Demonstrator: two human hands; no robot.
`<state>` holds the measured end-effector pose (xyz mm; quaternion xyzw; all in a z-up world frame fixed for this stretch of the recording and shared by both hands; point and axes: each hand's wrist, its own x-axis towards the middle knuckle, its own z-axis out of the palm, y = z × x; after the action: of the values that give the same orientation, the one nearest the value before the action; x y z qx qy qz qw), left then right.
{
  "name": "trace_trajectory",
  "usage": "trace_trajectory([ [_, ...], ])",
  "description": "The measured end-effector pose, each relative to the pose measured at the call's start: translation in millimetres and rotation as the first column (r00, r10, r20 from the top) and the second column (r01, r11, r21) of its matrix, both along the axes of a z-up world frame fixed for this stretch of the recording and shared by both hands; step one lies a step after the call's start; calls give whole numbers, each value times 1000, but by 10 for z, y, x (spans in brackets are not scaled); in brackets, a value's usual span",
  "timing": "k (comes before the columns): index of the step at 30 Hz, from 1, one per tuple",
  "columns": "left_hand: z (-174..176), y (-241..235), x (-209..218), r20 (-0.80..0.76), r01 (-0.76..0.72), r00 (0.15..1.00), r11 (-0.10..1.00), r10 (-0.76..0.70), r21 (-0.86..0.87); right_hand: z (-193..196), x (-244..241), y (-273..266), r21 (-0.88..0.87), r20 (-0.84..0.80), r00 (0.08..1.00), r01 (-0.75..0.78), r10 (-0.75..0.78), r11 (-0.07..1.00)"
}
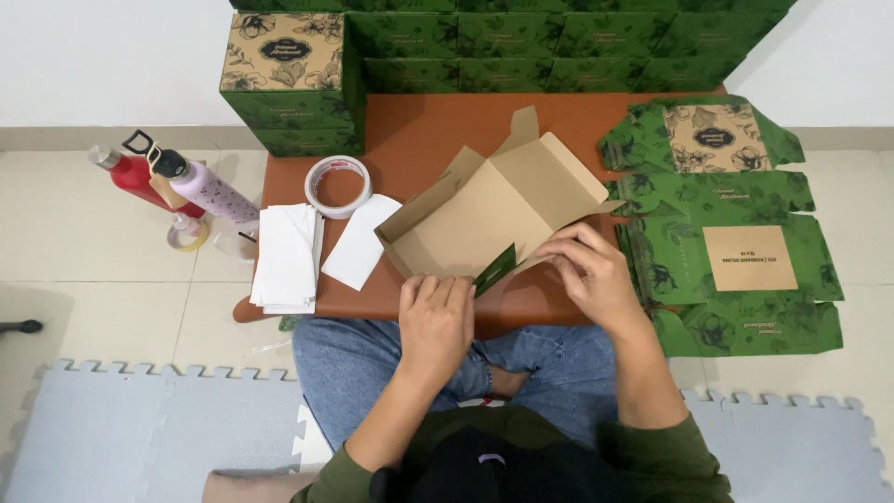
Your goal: The person assembles a flat-packed cardboard box by folding the sides and tucking the flaps to form a container. They then place a white paper insert inside the box, close the lid, and set the finished box aside. This process is repeated with a second box.
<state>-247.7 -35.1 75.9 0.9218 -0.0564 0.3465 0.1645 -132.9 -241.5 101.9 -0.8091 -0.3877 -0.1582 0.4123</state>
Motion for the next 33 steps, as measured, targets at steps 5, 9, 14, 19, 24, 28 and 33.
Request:
trace_trajectory([
  [5, 40, -5, 25, -13, 51, 999, 999, -51, -7, 12, -158, 223, 23, 66, 998, -24, 22, 999],
  [9, 44, 5, 27, -11, 80, 997, 997, -80, -19, -64, -221, 379, 38, 224, 969, -115, 103, 993],
  [14, 31, 3, 38, 8, 104, 995, 994, -104, 12, 62, -234, 406, 40, 244, 955, -183, 168, 982],
  [19, -154, -26, 103, 27, 98, 995, 994, -99, 50, 166, -187, 355, -63, 240, 941, -232, 240, 971],
  [24, -9, 48, 46, 13, 169, 986, 985, -169, -38, 123, -147, 251, -209, 187, 958, -175, 215, 962],
  [28, 205, 218, -86, 26, 26, 999, 990, -23, -135, 234, 15, -26, -242, 143, 983, -78, 115, 967],
  [33, 226, 8, -250, -124, 271, 928, 866, -350, -421, 387, -72, -253, -291, 194, 958, 262, -211, 920],
])
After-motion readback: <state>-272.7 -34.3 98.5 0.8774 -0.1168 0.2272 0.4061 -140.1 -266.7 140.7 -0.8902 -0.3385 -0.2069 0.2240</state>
